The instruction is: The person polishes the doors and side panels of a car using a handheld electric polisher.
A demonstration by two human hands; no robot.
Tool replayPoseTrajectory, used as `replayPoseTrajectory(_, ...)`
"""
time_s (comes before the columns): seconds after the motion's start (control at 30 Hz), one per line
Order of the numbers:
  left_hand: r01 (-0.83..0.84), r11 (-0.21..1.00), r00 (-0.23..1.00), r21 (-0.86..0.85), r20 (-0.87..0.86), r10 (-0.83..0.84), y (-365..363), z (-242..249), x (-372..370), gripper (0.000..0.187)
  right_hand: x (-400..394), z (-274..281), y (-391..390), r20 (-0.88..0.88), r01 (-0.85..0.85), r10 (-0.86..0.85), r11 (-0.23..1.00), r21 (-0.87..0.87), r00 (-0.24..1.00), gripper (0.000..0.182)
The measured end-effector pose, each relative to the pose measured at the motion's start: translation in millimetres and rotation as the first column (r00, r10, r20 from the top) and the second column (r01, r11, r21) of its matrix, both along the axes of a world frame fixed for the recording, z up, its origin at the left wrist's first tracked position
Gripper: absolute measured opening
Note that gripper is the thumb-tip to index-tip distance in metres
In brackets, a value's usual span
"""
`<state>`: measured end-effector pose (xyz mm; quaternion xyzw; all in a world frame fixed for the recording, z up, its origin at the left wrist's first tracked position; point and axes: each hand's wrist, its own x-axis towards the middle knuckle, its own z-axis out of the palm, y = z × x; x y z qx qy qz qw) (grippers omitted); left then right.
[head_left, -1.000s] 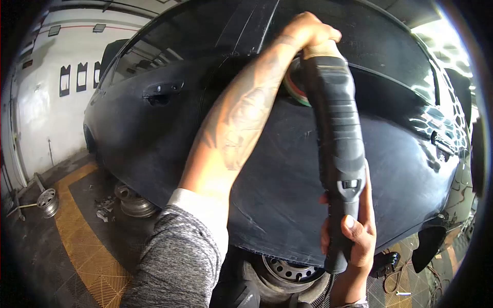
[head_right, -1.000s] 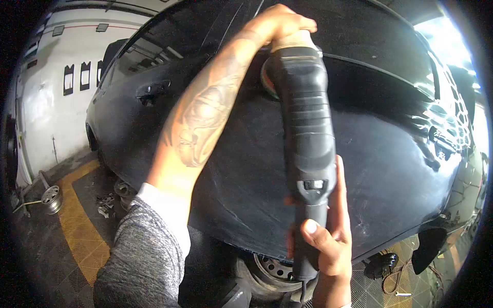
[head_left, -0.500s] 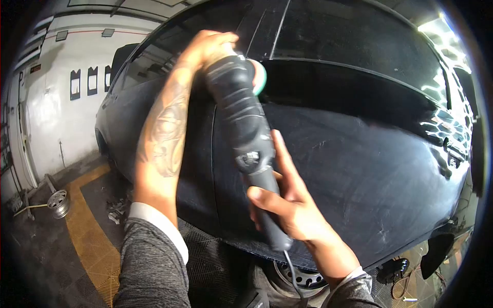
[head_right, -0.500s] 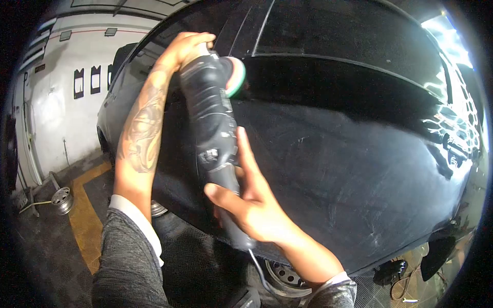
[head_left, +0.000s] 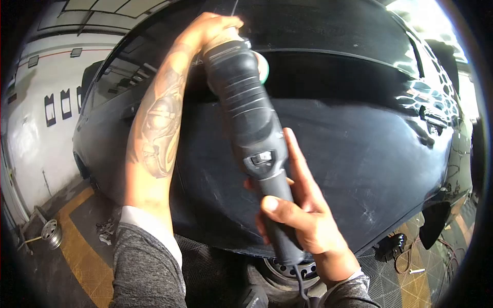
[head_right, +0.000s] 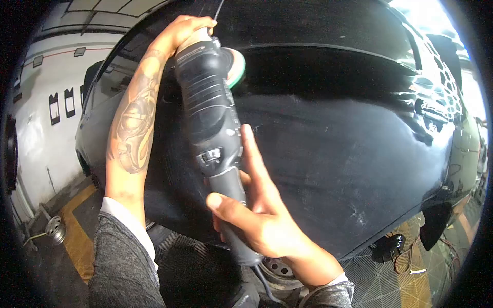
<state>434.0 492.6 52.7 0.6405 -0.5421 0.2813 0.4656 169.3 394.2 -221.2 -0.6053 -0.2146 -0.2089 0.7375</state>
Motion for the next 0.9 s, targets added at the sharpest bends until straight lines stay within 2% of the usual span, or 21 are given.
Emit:
replayPoseTrajectory(0.03,0.02,1.0,1.0,-0.005,-0.016,-0.02,-15.5,1.8,-7.0,0.033,-5.8,-1.8,-2.4,0.04,0.051,-0.052,0.998,0.034,0.998,0.109)
replayPoseTrajectory(0.1,0.046,0.998,0.994,0.038,0.101,-0.05,-48.1,11.5,-22.5,0.033,-25.3,-0.3,-4.2,0.014,0.157,-0.159,0.981,0.115,0.987,0.113)
replayPoseTrajectory(0.17,0.203,0.978,0.979,0.044,-0.019,-0.203,-73.1,7.9,-60.7,0.034,-36.4,-4.6,-5.6,0.056,0.287,-0.303,0.937,0.201,0.951,0.115)
replayPoseTrajectory(0.2,0.352,0.933,0.934,0.077,-0.09,-0.346,-87.7,9.1,-64.9,0.033,-47.5,-9.7,-17.1,0.067,0.245,-0.261,0.952,0.184,0.963,0.114)
replayPoseTrajectory(0.23,0.494,0.864,0.864,0.099,-0.166,-0.475,-102.3,12.8,-67.3,0.032,-51.5,-12.3,-20.7,0.086,0.265,-0.289,0.94,0.217,0.953,0.114)
replayPoseTrajectory(0.27,0.351,0.926,0.933,0.141,0.027,-0.358,-115.5,20.1,-72.0,0.033,-55.5,-13.5,-19.8,0.095,0.293,-0.324,0.923,0.249,0.941,0.114)
replayPoseTrajectory(0.3,0.299,0.936,0.946,0.185,0.072,-0.316,-123.3,23.3,-78.6,0.038,-58.0,-14.1,-20.1,0.098,0.32,-0.358,0.905,0.28,0.928,0.114)
replayPoseTrajectory(0.37,0.031,0.968,0.979,0.248,0.187,-0.08,-123.7,27.7,-91.9,0.044,-57.5,-15.4,-19.0,0.096,0.344,-0.389,0.886,0.309,0.916,0.114)
replayPoseTrajectory(0.4,-0.108,0.964,0.983,0.242,0.17,0.067,-116.7,27.2,-97.5,0.048,-56.3,-15.9,-19.3,0.09,0.36,-0.404,0.88,0.311,0.91,0.115)
replayPoseTrajectory(0.53,-0.117,0.967,0.971,0.226,0.229,0.064,-96.3,34.1,-54.2,0.044,-37.8,-11.0,-15.8,0.084,0.296,-0.314,0.939,0.173,0.946,0.114)
replayPoseTrajectory(0.57,-0.208,0.958,0.947,0.199,0.288,0.146,-84.5,32.1,-45.8,0.044,-31.8,-8.5,-11.8,0.076,0.275,-0.284,0.955,0.113,0.956,0.114)
replayPoseTrajectory(0.6,-0.297,0.94,0.911,0.168,0.345,0.227,-68.5,29.1,-43.4,0.043,-19.4,-7.0,2.5,0.095,0.326,-0.344,0.931,0.164,0.934,0.112)
replayPoseTrajectory(0.63,-0.407,0.91,0.777,0.074,0.552,0.302,-57.2,27.7,-30.8,0.044,-13.7,-6.1,6.0,0.084,0.304,-0.317,0.942,0.141,0.945,0.114)
replayPoseTrajectory(0.7,-0.335,0.94,0.929,0.064,0.189,0.318,-23.3,13.4,-30.2,0.044,-2.1,-4.0,14.2,0.04,0.254,-0.26,0.96,0.12,0.965,0.115)
replayPoseTrajectory(0.73,-0.223,0.974,0.973,0.046,0.065,0.22,-11.3,8.2,-18.9,0.045,3.2,-3.9,15.8,0.023,0.203,-0.206,0.976,0.083,0.978,0.114)
replayPoseTrajectory(0.77,-0.288,0.956,0.953,0.047,0.107,0.282,-1.8,10.8,-4.0,0.045,8.6,-3.9,17.4,0.005,0.152,-0.152,0.987,0.045,0.988,0.113)
replayPoseTrajectory(0.83,-0.211,0.977,0.975,-0.007,0.069,0.211,24.8,1.5,13.6,0.045,19.5,-0.6,22.1,-0.027,0.076,-0.076,0.997,-0.003,0.997,0.111)
replayPoseTrajectory(0.9,-0.237,0.971,0.969,-0.02,-0.079,0.235,46.1,-6.8,24.8,0.033,34.4,-0.6,22.9,-0.014,-0.006,0.005,0.998,-0.067,1.0,0.107)
